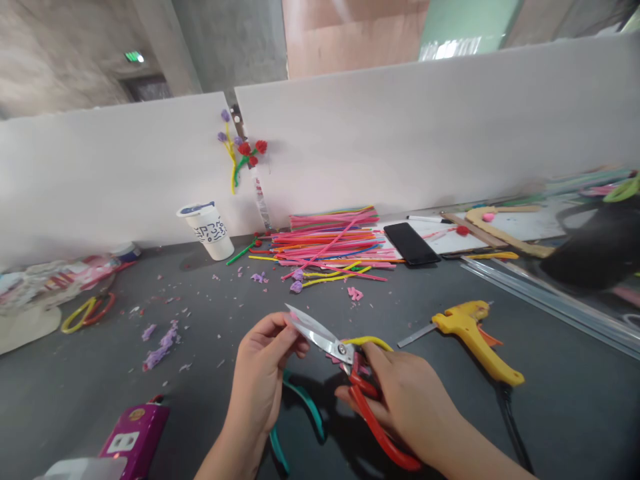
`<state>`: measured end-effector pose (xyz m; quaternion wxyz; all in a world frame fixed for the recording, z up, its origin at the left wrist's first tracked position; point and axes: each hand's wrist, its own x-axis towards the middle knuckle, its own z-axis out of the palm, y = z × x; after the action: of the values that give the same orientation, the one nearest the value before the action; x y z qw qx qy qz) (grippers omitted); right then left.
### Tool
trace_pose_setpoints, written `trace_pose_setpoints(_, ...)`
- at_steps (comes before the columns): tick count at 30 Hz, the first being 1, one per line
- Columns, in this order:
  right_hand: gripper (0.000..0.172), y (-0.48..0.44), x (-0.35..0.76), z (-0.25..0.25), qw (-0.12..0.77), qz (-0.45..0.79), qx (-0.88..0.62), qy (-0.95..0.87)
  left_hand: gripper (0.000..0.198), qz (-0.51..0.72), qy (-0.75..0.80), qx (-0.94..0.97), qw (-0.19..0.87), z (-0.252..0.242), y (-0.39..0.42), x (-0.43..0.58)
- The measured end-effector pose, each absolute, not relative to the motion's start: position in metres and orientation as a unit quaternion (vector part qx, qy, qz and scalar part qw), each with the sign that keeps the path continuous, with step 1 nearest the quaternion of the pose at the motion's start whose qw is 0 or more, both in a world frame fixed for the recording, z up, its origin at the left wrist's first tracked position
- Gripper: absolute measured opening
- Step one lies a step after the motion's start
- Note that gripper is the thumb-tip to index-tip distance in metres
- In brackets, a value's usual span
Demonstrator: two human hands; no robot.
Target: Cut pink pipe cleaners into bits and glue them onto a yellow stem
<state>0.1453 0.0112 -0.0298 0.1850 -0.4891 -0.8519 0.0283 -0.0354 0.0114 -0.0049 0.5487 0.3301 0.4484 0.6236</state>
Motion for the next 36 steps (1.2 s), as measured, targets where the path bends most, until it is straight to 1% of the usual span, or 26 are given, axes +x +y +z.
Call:
trace_pose_setpoints(9,0.04,0.0111,0.1465,-0.031,0.194,0.002,-0.477,-0.857,0.005,0.623,0.432,0.318,0.569,-0.0035,0.0125,-0.0337)
trace_pose_setpoints(22,0.036,0.0107,0.1471,-0.0336,0.2,0.02,-0.47,-0.86,0.008,0.624,0.422,0.308,0.581,-0.0022,0.011,-0.0332)
trace_pose_setpoints(36,0.033,0.0099,0.1454,-0.0351,0.21,0.021,-0.471,-0.857,0.006,0.624,0.42,0.324,0.574,-0.0019,0.0111,-0.0354)
